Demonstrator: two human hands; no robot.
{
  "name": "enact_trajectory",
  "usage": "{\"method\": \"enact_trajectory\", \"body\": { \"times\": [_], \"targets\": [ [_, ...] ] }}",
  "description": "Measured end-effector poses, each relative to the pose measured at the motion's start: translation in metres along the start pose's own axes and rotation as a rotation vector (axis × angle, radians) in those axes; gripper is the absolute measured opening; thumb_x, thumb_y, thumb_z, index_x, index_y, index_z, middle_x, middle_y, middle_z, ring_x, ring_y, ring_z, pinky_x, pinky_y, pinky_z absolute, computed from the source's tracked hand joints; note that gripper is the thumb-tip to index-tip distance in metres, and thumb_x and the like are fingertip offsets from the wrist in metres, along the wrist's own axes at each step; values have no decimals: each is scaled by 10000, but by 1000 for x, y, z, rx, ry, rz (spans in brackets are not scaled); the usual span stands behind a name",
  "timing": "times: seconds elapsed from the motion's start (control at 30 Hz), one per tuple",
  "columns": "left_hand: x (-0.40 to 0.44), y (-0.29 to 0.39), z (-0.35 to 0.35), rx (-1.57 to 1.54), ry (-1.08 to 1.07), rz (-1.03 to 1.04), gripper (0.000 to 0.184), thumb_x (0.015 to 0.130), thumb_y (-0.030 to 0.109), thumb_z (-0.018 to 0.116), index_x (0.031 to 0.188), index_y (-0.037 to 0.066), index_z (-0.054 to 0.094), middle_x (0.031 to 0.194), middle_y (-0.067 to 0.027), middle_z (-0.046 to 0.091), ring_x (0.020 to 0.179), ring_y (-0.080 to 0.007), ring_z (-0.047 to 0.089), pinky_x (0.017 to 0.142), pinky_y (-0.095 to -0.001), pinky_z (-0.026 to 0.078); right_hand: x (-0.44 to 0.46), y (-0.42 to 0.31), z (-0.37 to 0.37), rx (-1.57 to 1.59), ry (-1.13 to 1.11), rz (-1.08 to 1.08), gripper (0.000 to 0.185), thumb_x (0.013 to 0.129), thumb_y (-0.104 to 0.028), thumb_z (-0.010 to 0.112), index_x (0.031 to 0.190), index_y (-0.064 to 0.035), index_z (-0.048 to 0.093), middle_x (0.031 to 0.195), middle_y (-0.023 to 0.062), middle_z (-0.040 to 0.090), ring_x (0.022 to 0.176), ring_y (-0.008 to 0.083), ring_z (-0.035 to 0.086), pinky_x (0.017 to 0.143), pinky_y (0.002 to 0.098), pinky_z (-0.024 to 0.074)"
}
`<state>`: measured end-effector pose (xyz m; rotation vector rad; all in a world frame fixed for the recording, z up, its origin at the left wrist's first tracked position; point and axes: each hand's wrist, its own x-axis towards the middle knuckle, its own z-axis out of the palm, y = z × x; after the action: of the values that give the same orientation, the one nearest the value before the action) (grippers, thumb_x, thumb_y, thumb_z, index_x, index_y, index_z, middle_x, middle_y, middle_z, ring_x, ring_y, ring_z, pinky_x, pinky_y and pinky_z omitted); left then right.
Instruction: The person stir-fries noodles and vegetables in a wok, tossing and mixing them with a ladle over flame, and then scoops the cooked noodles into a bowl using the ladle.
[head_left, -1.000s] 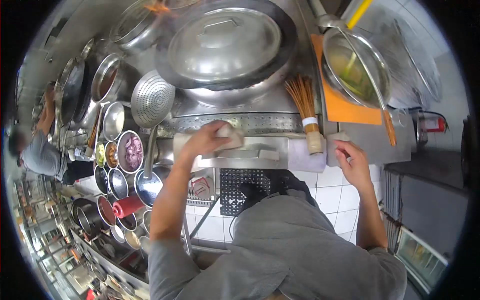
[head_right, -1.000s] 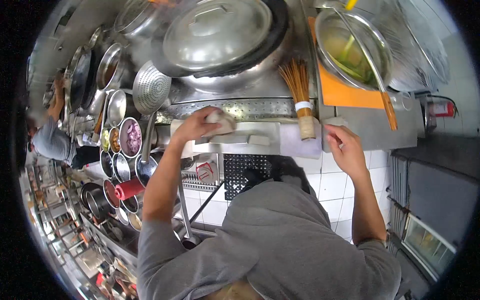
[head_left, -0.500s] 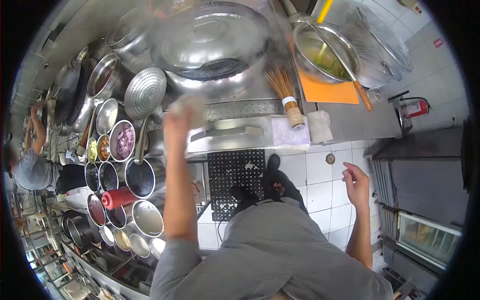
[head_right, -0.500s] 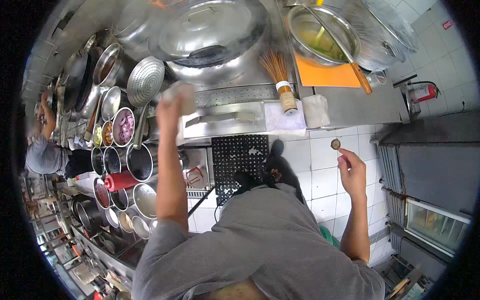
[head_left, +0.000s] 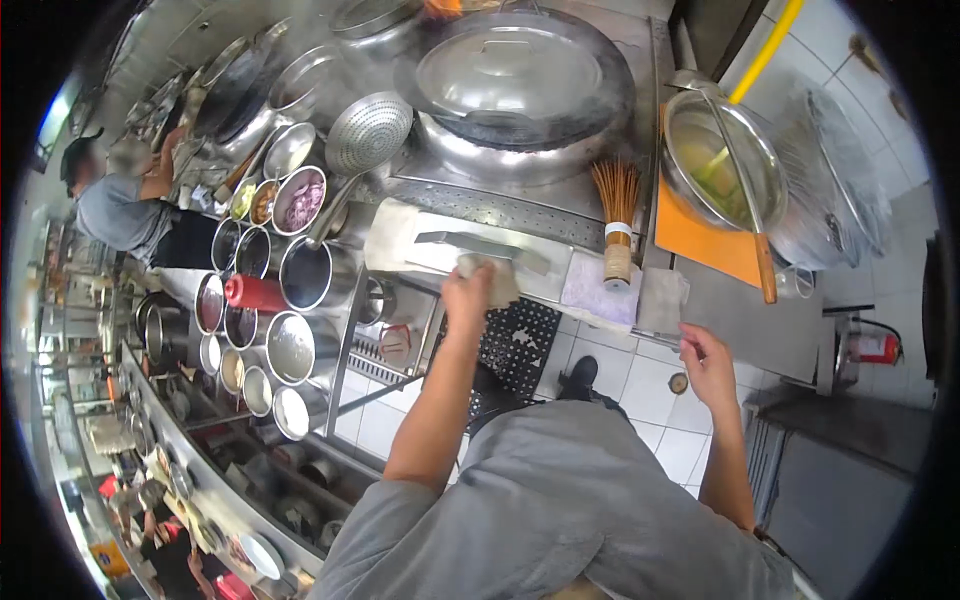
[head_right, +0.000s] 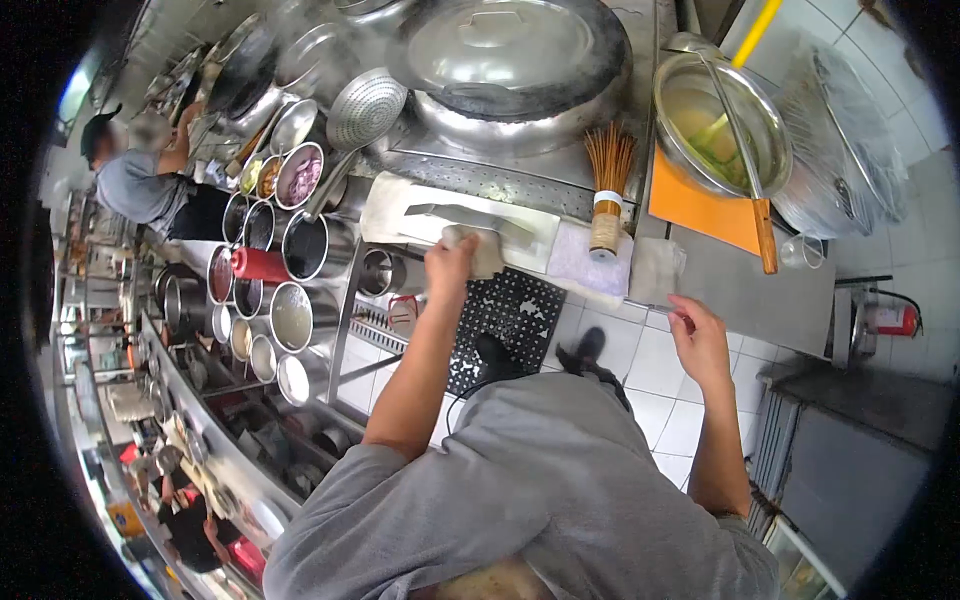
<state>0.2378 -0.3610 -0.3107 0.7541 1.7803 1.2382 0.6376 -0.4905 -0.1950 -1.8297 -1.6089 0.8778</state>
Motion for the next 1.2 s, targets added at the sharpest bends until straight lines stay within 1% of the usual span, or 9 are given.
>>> {"method": "enact_trajectory", "body": {
  "times": [0.3,0.47,0.6,0.67,0.8,0.87,1.0,1.07,1.2],
  "targets": [
    [-86,4,83,46,-2,-95,281,850,165,786,1035,-39,732,915,-83,737,798,-158,661,718,-330,529,21,35,-36,39,-97,-154,259,949,-85,658,1198,-29,700,950,147,716,783,238,683,722,332,542],
    [-129,30,87,19,-244,-18,306,888,181,781,1102,-36,747,950,-101,757,853,-143,681,745,-328,551,32,38,-41,91,-78,-184,258,950,-86,659,1197,-23,702,949,147,717,784,238,685,729,328,542],
    [-120,50,36,-398,-108,-73,320,929,175,746,1150,-48,686,1040,-141,750,910,-222,742,796,-374,608,30,38,-42,154,-59,-146,265,956,-52,642,1210,-6,703,926,111,714,773,168,672,716,289,537],
    [-85,32,26,-375,-46,-68,325,931,201,745,1139,-41,681,1031,-140,751,892,-222,740,774,-377,610,27,38,-34,203,-71,-115,264,963,-34,628,1214,7,700,917,92,711,772,135,668,711,272,536],
    [-114,22,66,156,-421,-150,343,890,189,782,1148,-30,722,998,-97,752,868,-147,668,772,-317,541,44,1,-14,194,-101,-155,251,980,-34,618,1211,27,692,915,82,708,790,121,673,726,273,547],
    [-111,13,47,-45,-508,-183,333,898,208,790,1133,-19,722,981,-83,752,868,-147,675,773,-318,544,53,-29,-11,164,-90,-183,250,989,-41,615,1217,29,689,921,79,706,800,117,673,732,271,551],
    [-23,16,-89,19,-97,106,344,888,269,799,1063,-22,743,972,-141,763,854,-198,710,765,-349,561,81,-78,5,220,-15,-150,250,987,-55,621,1213,19,697,943,76,715,786,115,673,714,269,539],
    [40,22,-138,99,193,87,344,893,287,798,1030,-24,740,944,-125,758,809,-210,700,744,-374,554,100,-107,22,233,-2,-158,253,986,-66,626,1214,14,700,946,70,720,775,114,673,703,268,532],
    [124,39,-147,55,84,188,341,865,278,813,1025,-12,733,948,-140,741,826,-233,689,770,-394,539,188,-213,49,186,14,-294,273,1010,-102,628,1252,9,686,924,44,714,825,102,664,749,262,534]
  ]
}}
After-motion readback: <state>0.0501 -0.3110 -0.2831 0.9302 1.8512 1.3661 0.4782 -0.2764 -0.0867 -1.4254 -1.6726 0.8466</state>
